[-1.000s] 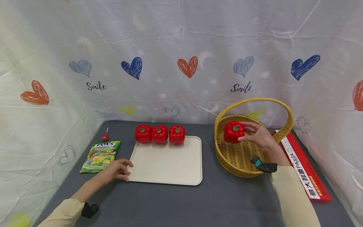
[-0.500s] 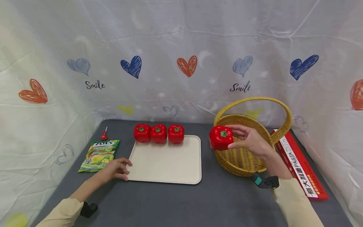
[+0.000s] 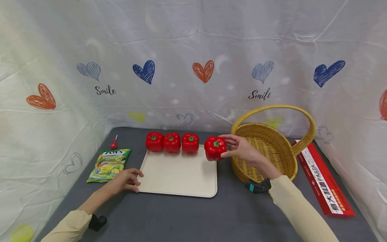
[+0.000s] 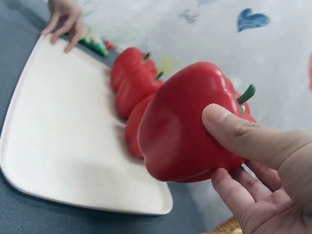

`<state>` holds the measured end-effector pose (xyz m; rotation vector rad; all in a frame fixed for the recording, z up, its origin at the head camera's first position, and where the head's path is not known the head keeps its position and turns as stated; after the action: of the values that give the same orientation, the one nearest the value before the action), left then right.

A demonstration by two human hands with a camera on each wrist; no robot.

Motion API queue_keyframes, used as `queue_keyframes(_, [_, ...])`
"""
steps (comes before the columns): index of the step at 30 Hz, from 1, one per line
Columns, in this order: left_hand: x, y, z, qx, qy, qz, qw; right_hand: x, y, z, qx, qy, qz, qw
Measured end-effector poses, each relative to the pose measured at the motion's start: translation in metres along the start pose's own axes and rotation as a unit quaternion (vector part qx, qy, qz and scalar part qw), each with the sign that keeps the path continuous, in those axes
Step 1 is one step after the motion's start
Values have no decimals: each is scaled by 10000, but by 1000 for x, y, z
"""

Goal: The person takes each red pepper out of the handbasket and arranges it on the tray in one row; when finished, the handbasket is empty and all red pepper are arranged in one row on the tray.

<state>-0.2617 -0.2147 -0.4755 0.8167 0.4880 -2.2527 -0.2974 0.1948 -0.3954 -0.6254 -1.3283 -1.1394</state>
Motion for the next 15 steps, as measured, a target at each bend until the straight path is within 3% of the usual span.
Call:
queue_keyframes(4, [1, 0, 1, -29, 46, 33, 10000, -5, -17, -12, 22, 192, -79, 9998])
queue_keyframes(15, [-1, 0, 0, -52, 22, -5, 10000, -14, -52, -29, -640, 352, -262, 9970])
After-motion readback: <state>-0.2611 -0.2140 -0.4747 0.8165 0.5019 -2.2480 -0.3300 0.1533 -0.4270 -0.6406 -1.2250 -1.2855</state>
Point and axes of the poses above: each hand's wrist, its own y-axis away from the middle knuckle, its own z-axis out of the back of the hand, x = y × z, the point moved 7 cm from there along -y, towards the middle knuckle, and after that the axes turned 10 degrees about -z, right-handed, at the moved point
